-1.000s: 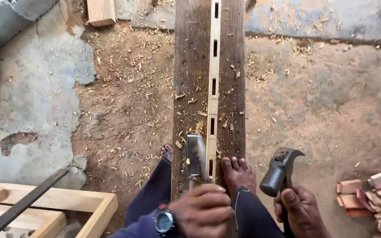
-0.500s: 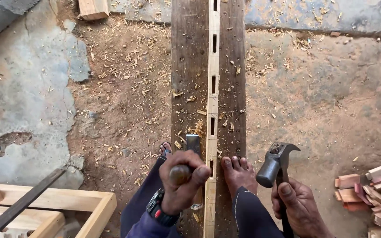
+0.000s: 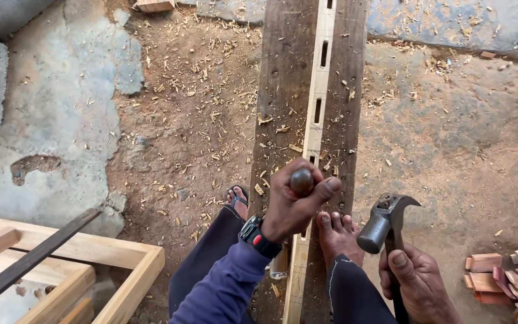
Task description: The person uses a chisel and a hammer to carve a groove into a long wooden plank. They repeatedly strike the chisel with the hammer to remove wood shavings and deepen the cut along the plank's length.
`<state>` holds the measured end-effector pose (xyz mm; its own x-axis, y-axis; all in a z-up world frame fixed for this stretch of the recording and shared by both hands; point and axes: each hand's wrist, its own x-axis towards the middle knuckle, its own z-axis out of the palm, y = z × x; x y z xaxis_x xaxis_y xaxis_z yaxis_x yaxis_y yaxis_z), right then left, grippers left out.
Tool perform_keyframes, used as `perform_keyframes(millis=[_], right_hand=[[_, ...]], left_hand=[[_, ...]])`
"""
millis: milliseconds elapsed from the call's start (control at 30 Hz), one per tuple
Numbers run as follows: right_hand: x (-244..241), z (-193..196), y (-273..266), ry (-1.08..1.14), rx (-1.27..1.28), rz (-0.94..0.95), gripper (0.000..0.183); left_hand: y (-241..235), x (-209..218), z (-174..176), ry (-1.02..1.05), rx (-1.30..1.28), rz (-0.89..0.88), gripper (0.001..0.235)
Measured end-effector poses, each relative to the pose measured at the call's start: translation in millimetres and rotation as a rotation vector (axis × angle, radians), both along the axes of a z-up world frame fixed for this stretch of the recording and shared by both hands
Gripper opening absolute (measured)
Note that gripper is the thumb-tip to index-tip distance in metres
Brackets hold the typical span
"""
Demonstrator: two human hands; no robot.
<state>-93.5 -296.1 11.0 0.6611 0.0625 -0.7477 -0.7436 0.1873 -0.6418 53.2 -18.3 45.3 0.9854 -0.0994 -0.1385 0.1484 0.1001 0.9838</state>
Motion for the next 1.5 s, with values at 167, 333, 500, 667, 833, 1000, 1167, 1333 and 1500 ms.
perform_keyframes(millis=[167,333,500,667,833,1000,1167,1333,1500], right_hand=[[39.7,38.6,18.4,-0.063,-0.050,0.133,0.048],[73.0,54.5,8.0,-0.057,-0.136,0.175,0.045],[125.2,99.6,-3.7,-0.309,-0.182,0.172,0.047],[145.6,112.8,18.6,-0.305,-0.268,0.299,0.044],[166.7,111.5,34.7,0.026,-0.430,0.698,0.043],[208.6,133.4,12.2,-0.254,-0.372,0.376,0.042],[189.1,100.0,35.9,-0.215,-0.358,0.661,0.045],[200.9,108.8,34.4,0.128,-0.511,0.777,0.029],[210.5,96.2,42.7,-0.013,-0.396,0.709,0.052]], left_hand=[[-23.0,9.3,3.6,-0.055,0.075,-0.088,0.028],[-34.8,17.6,-0.1,-0.080,0.256,-0.186,0.024],[-36.7,17.2,4.5,-0.101,0.241,-0.148,0.026],[-35.6,17.8,4.0,-0.166,0.214,-0.141,0.018],[-34.6,24.2,-5.7,-0.163,0.049,-0.090,0.029],[-38.4,23.0,-33.9,-0.049,0.262,-0.082,0.022],[-33.0,20.5,-37.3,-0.153,0.348,-0.070,0.020],[-31.9,6.9,-37.2,0.088,0.317,-0.068,0.025],[-33.4,20.1,-63.1,0.024,0.302,-0.051,0.031]])
